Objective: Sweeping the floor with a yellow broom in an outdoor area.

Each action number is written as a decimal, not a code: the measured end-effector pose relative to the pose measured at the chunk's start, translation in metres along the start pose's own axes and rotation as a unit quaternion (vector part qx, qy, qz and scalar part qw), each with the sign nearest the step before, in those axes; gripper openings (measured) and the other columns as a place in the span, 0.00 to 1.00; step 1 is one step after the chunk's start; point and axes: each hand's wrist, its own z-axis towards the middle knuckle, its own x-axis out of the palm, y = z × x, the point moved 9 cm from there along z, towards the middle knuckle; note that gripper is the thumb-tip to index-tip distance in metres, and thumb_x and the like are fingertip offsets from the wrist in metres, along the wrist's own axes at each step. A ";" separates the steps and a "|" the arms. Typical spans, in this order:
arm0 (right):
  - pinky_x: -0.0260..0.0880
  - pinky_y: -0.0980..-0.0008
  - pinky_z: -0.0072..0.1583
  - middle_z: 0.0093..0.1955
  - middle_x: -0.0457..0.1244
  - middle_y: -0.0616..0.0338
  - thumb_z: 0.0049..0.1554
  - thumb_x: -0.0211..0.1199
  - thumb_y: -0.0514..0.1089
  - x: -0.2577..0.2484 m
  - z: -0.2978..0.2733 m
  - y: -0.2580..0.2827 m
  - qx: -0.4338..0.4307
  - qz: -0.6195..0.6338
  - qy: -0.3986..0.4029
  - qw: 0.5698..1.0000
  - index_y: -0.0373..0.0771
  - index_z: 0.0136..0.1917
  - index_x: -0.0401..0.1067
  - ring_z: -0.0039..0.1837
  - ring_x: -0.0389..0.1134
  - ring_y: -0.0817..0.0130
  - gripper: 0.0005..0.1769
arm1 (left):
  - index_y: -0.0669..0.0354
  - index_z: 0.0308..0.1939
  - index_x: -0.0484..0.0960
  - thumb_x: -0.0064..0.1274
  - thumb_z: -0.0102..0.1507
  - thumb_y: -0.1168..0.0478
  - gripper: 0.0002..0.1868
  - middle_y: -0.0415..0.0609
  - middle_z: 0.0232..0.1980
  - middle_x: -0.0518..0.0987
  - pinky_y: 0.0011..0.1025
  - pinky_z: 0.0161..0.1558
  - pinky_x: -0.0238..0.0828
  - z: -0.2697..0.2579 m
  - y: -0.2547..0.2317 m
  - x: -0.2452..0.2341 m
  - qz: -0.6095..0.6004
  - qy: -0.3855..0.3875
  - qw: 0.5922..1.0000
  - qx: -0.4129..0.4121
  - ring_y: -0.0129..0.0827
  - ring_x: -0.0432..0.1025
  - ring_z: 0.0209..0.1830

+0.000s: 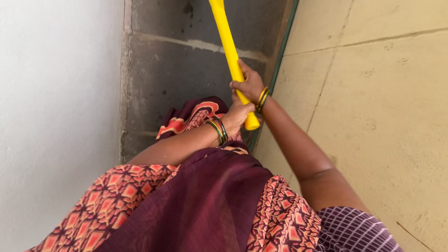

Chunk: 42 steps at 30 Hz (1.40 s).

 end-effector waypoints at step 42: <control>0.71 0.74 0.59 0.63 0.65 0.49 0.46 0.77 0.38 -0.008 0.333 0.069 0.031 -0.144 0.123 0.981 0.22 0.76 0.57 0.59 0.70 0.67 0.50 | 0.64 0.56 0.66 0.51 0.61 0.62 0.21 0.52 0.35 0.77 0.33 0.17 0.75 0.146 -0.273 -0.055 -0.144 -0.107 0.977 0.115 0.36 0.76 0.23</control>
